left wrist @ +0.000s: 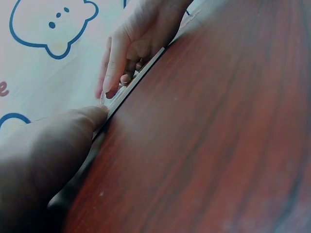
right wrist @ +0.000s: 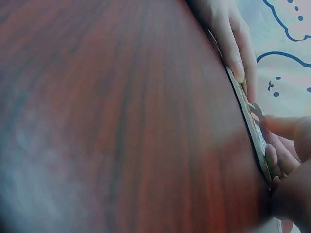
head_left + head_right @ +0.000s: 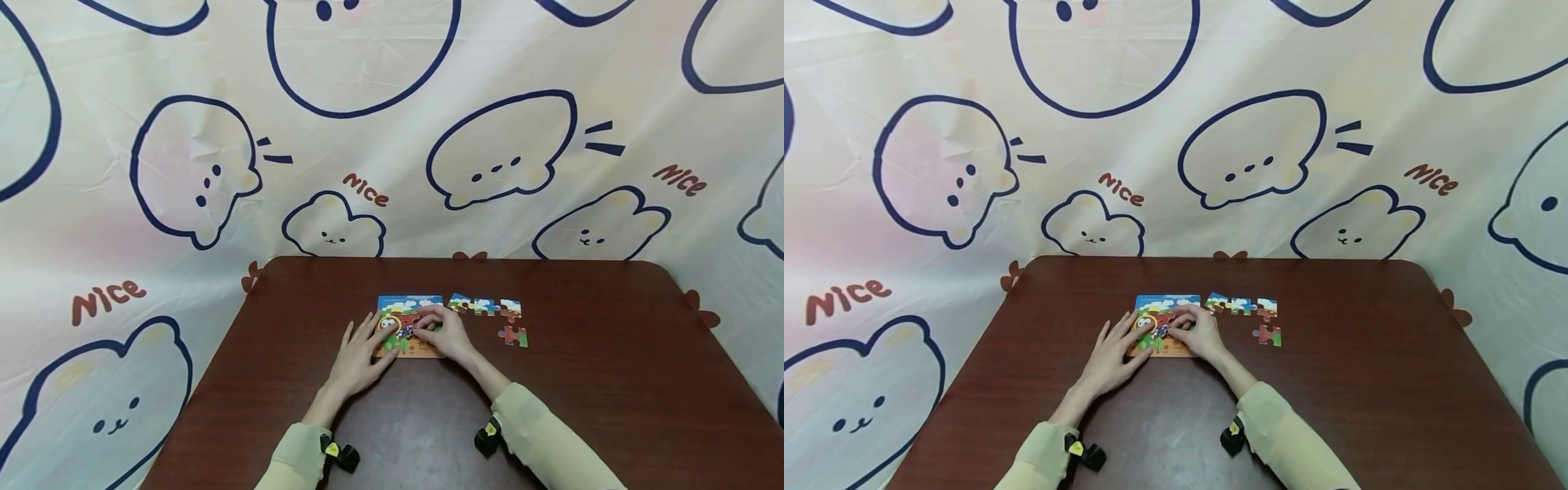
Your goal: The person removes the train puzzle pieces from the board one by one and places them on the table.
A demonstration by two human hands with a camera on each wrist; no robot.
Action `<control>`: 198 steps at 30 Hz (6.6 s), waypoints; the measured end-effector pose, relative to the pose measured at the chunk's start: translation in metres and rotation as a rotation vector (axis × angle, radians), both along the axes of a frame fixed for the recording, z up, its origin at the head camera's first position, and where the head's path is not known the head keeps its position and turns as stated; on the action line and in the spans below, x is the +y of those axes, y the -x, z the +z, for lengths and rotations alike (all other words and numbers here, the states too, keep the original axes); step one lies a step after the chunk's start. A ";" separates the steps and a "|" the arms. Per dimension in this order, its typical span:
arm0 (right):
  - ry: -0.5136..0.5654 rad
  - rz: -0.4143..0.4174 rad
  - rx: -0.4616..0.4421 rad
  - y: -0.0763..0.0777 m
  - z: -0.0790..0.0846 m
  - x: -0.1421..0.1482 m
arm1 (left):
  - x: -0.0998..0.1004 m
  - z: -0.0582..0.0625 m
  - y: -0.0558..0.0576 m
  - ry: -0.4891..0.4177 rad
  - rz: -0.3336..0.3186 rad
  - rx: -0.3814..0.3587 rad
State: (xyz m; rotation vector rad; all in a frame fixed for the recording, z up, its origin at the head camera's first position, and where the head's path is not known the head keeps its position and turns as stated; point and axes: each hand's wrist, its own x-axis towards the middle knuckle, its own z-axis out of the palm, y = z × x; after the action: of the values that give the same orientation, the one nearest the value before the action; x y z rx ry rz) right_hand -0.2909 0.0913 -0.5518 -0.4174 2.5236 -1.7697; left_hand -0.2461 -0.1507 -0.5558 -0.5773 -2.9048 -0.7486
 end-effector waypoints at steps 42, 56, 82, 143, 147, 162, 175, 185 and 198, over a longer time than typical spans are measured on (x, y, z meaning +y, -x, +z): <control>-0.035 -0.048 -0.137 -0.027 0.027 0.101 | -0.001 0.001 -0.001 -0.022 0.015 -0.021; -0.220 -0.050 0.048 -0.032 0.027 0.128 | 0.000 0.002 -0.001 -0.029 0.017 -0.023; -0.328 -0.057 0.053 -0.030 0.025 0.140 | -0.002 -0.001 -0.001 -0.032 0.020 -0.024; -0.215 0.234 0.020 0.020 0.032 0.013 | -0.004 0.003 0.001 -0.155 0.102 0.010; -0.204 0.262 0.003 0.023 0.030 0.005 | -0.004 0.002 0.000 -0.148 0.104 -0.001; -0.098 0.253 -0.243 0.025 0.031 0.000 | -0.004 0.000 0.001 -0.131 0.097 -0.006; -0.113 0.232 -0.246 0.020 0.033 -0.009 | -0.004 0.001 0.001 -0.125 0.098 -0.011; -0.325 0.210 -0.032 0.015 0.025 -0.021 | -0.005 0.000 0.002 -0.121 0.098 -0.009; -0.274 0.096 0.077 0.007 0.012 -0.026 | -0.004 0.003 0.000 -0.105 0.097 -0.017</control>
State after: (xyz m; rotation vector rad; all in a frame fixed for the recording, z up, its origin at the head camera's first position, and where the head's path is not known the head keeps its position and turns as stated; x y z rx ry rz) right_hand -0.2974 0.0657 -0.5395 -0.5893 2.6945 -1.3744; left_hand -0.2456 -0.1546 -0.5530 -0.4183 -2.8632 -0.8900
